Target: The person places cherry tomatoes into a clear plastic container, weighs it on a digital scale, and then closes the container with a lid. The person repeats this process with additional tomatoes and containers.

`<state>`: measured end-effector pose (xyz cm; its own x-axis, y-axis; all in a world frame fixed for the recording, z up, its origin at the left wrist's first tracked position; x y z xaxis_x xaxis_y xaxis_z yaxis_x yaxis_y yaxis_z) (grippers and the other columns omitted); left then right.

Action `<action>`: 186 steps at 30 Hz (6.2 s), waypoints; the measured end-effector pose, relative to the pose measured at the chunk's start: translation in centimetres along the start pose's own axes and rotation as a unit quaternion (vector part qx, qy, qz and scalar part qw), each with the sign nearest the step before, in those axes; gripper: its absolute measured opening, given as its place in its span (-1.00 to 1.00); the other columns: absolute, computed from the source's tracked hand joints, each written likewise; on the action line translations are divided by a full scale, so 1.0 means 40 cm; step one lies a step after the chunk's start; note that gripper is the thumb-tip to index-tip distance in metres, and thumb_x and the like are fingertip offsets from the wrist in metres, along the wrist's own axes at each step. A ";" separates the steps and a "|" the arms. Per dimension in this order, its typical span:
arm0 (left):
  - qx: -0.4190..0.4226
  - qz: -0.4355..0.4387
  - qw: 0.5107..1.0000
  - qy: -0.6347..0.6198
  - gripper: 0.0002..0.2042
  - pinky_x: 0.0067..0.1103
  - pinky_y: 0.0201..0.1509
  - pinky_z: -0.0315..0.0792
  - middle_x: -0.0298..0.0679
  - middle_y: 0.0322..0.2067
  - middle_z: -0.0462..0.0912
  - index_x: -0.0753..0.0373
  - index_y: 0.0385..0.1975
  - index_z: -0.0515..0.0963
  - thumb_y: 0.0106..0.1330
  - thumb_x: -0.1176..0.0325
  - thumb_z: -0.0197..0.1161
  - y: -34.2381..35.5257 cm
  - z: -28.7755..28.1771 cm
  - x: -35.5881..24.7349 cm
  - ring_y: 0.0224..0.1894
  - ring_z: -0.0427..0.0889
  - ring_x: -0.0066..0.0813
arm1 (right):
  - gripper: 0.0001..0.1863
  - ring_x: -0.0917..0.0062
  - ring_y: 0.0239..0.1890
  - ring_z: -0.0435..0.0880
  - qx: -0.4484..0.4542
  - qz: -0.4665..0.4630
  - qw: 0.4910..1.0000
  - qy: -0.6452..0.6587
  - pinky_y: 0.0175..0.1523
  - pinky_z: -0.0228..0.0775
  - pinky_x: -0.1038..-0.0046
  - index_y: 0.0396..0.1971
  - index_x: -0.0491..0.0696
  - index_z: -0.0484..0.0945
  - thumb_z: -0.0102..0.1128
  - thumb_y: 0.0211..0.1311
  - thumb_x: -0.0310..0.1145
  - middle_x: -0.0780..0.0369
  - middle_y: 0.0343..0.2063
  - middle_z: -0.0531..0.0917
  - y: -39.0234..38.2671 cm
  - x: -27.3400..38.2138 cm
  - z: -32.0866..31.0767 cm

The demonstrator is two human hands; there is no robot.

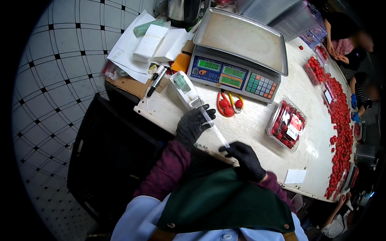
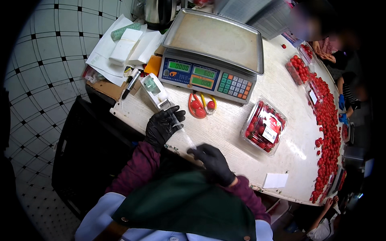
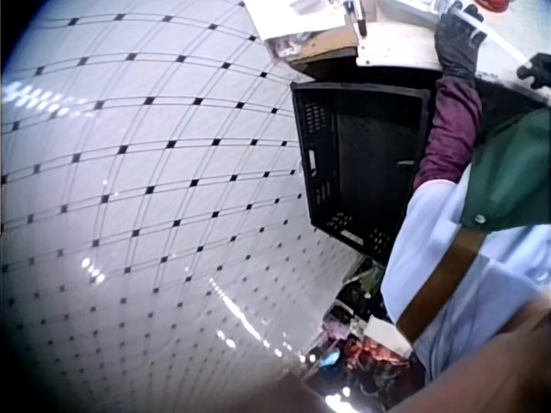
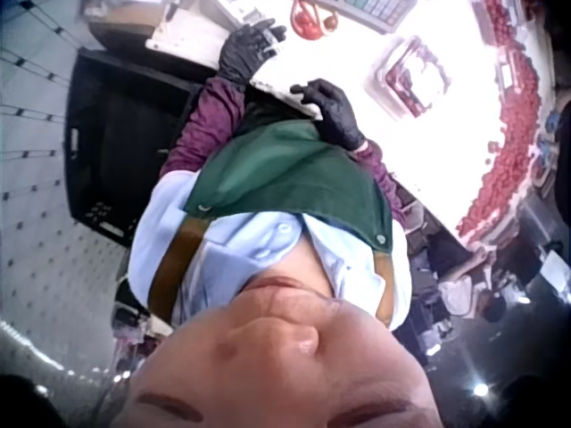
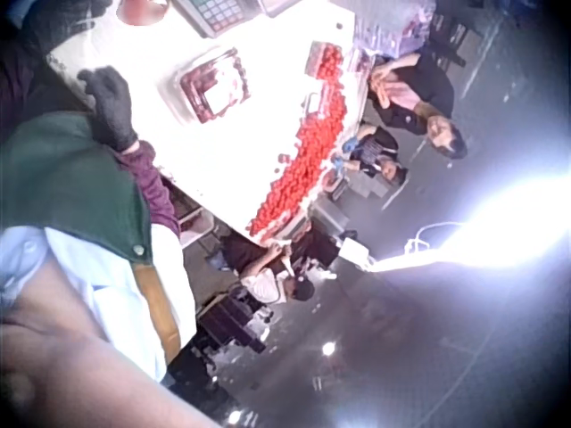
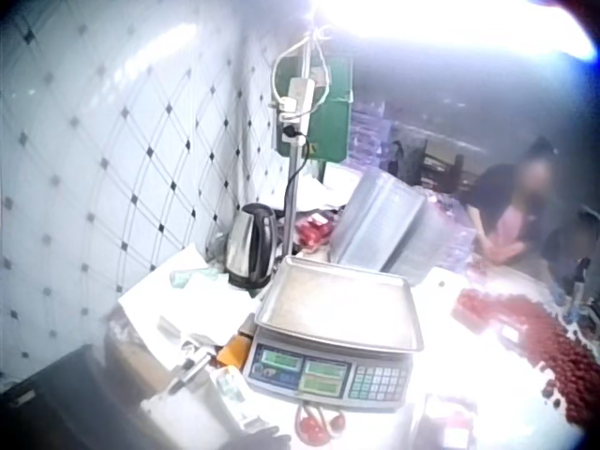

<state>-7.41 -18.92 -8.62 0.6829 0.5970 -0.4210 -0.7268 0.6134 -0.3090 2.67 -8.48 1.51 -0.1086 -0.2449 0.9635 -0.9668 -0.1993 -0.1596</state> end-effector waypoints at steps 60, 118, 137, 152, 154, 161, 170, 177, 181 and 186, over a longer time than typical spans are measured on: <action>0.454 -0.026 0.490 0.743 -0.28 -0.39 0.26 0.22 -0.07 0.15 0.33 0.20 0.25 0.14 0.10 0.18 0.31 0.120 0.773 0.397 0.20 0.31 -0.23 | -0.78 0.62 -0.53 0.57 -0.324 0.134 0.871 0.344 -0.45 0.41 0.58 -0.30 -0.15 0.57 0.09 0.13 -0.34 0.25 -0.54 0.60 -0.382 -0.350 -0.347; -0.185 0.327 0.536 0.756 -0.94 -0.33 -0.41 0.35 -0.10 -0.53 0.48 0.33 -0.45 0.50 0.20 0.52 0.09 -0.107 0.189 -0.241 -0.45 0.48 -0.11 | -0.84 0.62 -0.53 0.54 -0.317 0.196 0.927 0.042 -0.39 0.37 0.57 -0.26 -0.18 0.51 0.05 0.21 -0.44 0.24 -0.58 0.57 -0.306 -0.309 -0.470; 0.208 0.287 0.422 0.834 -0.76 -0.39 -0.65 0.25 -0.27 -0.78 0.35 0.14 -0.77 0.39 -0.01 0.31 0.33 0.058 0.387 0.345 -0.71 0.40 -0.30 | -0.60 0.24 0.19 0.25 -0.487 0.409 0.516 -0.574 0.20 -0.01 -0.04 -0.10 -0.01 0.48 0.12 -0.05 -0.39 0.13 0.04 0.38 -0.373 -0.358 -1.480; 0.177 0.333 0.450 0.809 -0.79 -0.39 -0.57 0.33 -0.26 -0.72 0.38 0.15 -0.71 0.38 0.07 0.35 0.26 0.055 0.415 0.324 -0.63 0.45 -0.28 | -0.89 0.39 -0.53 0.38 -0.358 -0.059 0.633 -0.684 -0.45 0.22 0.40 -0.51 -0.13 0.39 0.03 -0.13 -0.47 0.20 -0.64 0.37 -0.151 0.071 -0.651; 0.160 0.318 0.492 0.794 -0.82 -0.44 -0.53 0.35 -0.21 -0.68 0.44 0.19 -0.67 0.43 0.14 0.36 0.21 0.059 0.402 0.308 -0.60 0.47 -0.26 | -0.73 0.37 -0.51 0.41 -0.353 -0.046 0.672 -0.649 -0.45 0.25 0.38 -0.28 -0.22 0.46 0.06 -0.06 -0.48 0.20 -0.62 0.40 -0.190 0.091 -0.518; 0.048 0.033 0.830 0.554 -0.70 -0.69 -0.34 0.32 -0.34 -0.36 0.55 0.27 -0.15 0.46 0.35 0.16 0.00 0.216 0.332 0.305 -0.39 0.45 -0.66 | -0.49 0.38 -0.07 0.50 -0.536 -0.013 0.821 -0.196 -0.06 0.36 0.42 0.04 -0.12 0.39 0.23 0.05 -0.32 0.14 -0.08 0.51 -0.502 -0.032 -0.550; 0.111 -0.017 0.807 0.580 -0.55 -0.65 -0.18 0.35 -0.33 -0.14 0.52 0.21 0.08 0.39 0.33 0.03 0.00 0.361 0.409 0.393 -0.15 0.47 -0.61 | -0.78 0.64 -0.41 0.46 -0.552 0.116 0.772 0.293 -0.33 0.33 0.59 -0.24 -0.16 0.43 0.11 0.14 -0.39 0.28 -0.45 0.50 -0.475 -0.368 -0.548; 0.036 -0.052 0.878 0.475 -0.73 -0.65 -0.21 0.33 -0.39 -0.22 0.54 0.13 -0.05 0.44 0.29 0.25 0.08 0.404 0.414 0.387 -0.22 0.46 -0.64 | -0.86 0.67 -0.39 0.47 -0.519 0.104 0.783 0.325 -0.30 0.35 0.60 -0.31 -0.11 0.44 0.12 0.10 -0.48 0.31 -0.42 0.52 -0.405 -0.374 -0.652; 0.063 -0.034 0.918 0.390 -0.77 -0.58 -0.09 0.40 -0.36 -0.14 0.51 0.17 -0.07 0.43 0.27 0.43 0.07 0.422 0.439 0.399 -0.14 0.49 -0.56 | -0.87 0.68 -0.34 0.46 -0.536 0.029 0.775 0.335 -0.20 0.30 0.62 -0.34 -0.10 0.45 0.12 0.07 -0.53 0.32 -0.40 0.52 -0.392 -0.374 -0.702; 0.091 -0.045 0.980 0.172 -0.81 -0.53 -0.03 0.43 -0.32 -0.16 0.53 0.21 -0.18 0.45 0.20 0.46 0.08 0.466 0.397 0.442 -0.08 0.50 -0.46 | -0.88 0.76 -0.35 0.39 -0.577 -0.082 0.716 0.384 -0.17 0.25 0.69 -0.32 -0.06 0.42 0.10 0.13 -0.46 0.40 -0.43 0.45 -0.390 -0.402 -0.736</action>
<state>-7.70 11.29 -8.28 0.6550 0.3466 -0.6714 -0.6189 0.7559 -0.2136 12.70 26.52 -5.14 0.3614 0.3755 0.8534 -0.4807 0.8593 -0.1746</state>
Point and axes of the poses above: each hand's wrist, its own y-axis towards the middle knuckle, its own z-axis out of the palm, x = y × z, the point moved 10 cm from there along y, towards the middle knuckle
